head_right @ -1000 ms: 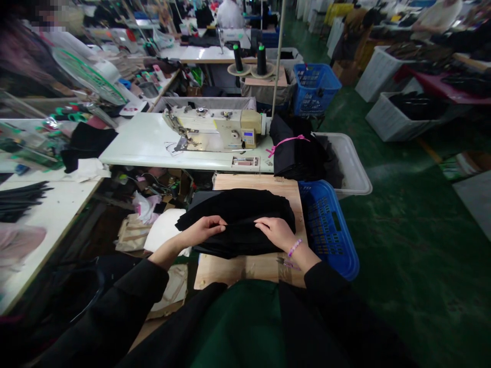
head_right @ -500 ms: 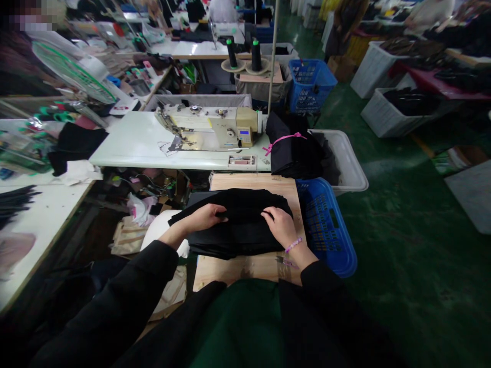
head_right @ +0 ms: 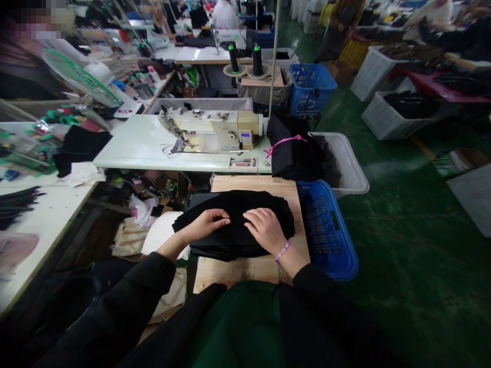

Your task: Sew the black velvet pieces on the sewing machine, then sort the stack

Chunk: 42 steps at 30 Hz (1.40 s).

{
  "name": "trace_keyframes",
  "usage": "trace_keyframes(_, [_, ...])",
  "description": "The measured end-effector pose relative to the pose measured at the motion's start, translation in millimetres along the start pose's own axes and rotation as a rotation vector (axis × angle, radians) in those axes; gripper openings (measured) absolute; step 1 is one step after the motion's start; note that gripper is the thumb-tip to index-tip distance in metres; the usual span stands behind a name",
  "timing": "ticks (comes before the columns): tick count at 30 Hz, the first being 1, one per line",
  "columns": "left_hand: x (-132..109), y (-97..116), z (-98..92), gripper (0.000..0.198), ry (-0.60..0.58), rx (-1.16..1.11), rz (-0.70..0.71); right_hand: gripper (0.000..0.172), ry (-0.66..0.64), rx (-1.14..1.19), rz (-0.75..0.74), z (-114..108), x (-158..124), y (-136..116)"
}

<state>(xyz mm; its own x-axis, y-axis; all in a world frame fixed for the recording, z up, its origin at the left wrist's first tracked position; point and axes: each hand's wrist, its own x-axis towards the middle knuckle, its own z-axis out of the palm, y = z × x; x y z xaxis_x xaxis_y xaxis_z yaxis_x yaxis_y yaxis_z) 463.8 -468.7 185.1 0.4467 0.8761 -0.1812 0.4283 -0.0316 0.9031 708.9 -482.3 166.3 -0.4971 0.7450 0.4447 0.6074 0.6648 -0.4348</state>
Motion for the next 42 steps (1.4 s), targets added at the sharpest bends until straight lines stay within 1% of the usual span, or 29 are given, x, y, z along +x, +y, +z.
trace_keyframes(3, [-4.0,0.0,5.3,0.024,0.000,-0.012,0.028,0.011,-0.048,0.007,-0.079,10.3,9.9,-15.0])
trace_keyframes(5, [-6.9,-0.8,7.5,0.022,0.001,-0.020,0.033,0.011,-0.070,-0.003,-0.087,15.5,13.2,-19.3])
trace_keyframes(8, [-11.5,-2.6,9.3,0.021,0.010,-0.027,0.044,0.011,-0.116,-0.011,-0.079,19.2,14.1,-19.7])
trace_keyframes(12, [-15.6,-2.9,11.5,0.022,-0.016,-0.025,0.066,0.011,-0.146,-0.029,-0.093,20.3,13.8,-18.4])
trace_keyframes(15, [-16.3,-1.2,14.7,0.022,-0.019,-0.043,0.043,0.014,-0.159,-0.047,-0.131,20.5,14.7,-19.3])
trace_keyframes(18, [-14.7,-1.1,19.0,0.020,-0.001,-0.076,-0.015,0.015,-0.163,-0.063,-0.171,20.3,14.1,-22.5])
trace_keyframes(21, [-10.5,-2.0,19.1,0.018,0.085,-0.088,-0.113,0.015,-0.126,-0.090,-0.227,20.6,6.5,-27.5])
trace_keyframes(23, [-6.9,-1.5,13.7,0.019,0.183,-0.080,-0.165,0.014,-0.097,-0.103,-0.277,21.6,-4.5,-30.9])
trace_keyframes(24, [-5.0,-0.6,9.4,0.020,0.241,-0.072,-0.167,0.014,-0.095,-0.102,-0.299,22.4,-11.8,-32.4])
trace_keyframes(26, [-1.2,2.0,-0.8,0.023,0.344,-0.046,-0.122,0.017,-0.127,-0.081,-0.338,24.8,-29.0,-34.2])
trace_keyframes(28, [2.3,4.9,-10.2,0.024,0.407,-0.004,-0.054,0.021,-0.179,-0.057,-0.366,28.0,-46.7,-34.8])
trace_keyframes(30, [4.6,7.4,-15.7,0.023,0.395,0.043,-0.012,0.022,-0.207,-0.042,-0.371,30.6,-61.0,-34.4])
trace_keyframes(33, [2.7,10.9,-13.5,0.024,0.289,0.096,0.010,0.022,-0.198,-0.043,-0.334,31.0,-68.5,-33.8])
trace_keyframes(36, [-8.3,15.6,-0.2,0.026,0.132,0.176,0.021,0.025,-0.181,-0.054,-0.270,27.0,-58.2,-33.3])
trace_keyframes(38, [-19.3,19.3,12.2,0.026,0.048,0.284,0.054,0.026,-0.166,-0.062,-0.221,23.6,-46.1,-32.2])
trace_keyframes(40, [-30.1,22.3,25.1,0.029,0.055,0.419,0.088,0.027,-0.149,-0.070,-0.195,20.8,-34.1,-30.4])
trace_keyframes(42, [-37.8,23.5,37.1,0.033,0.125,0.549,0.101,0.026,-0.127,-0.065,-0.173,18.4,-24.5,-28.7])
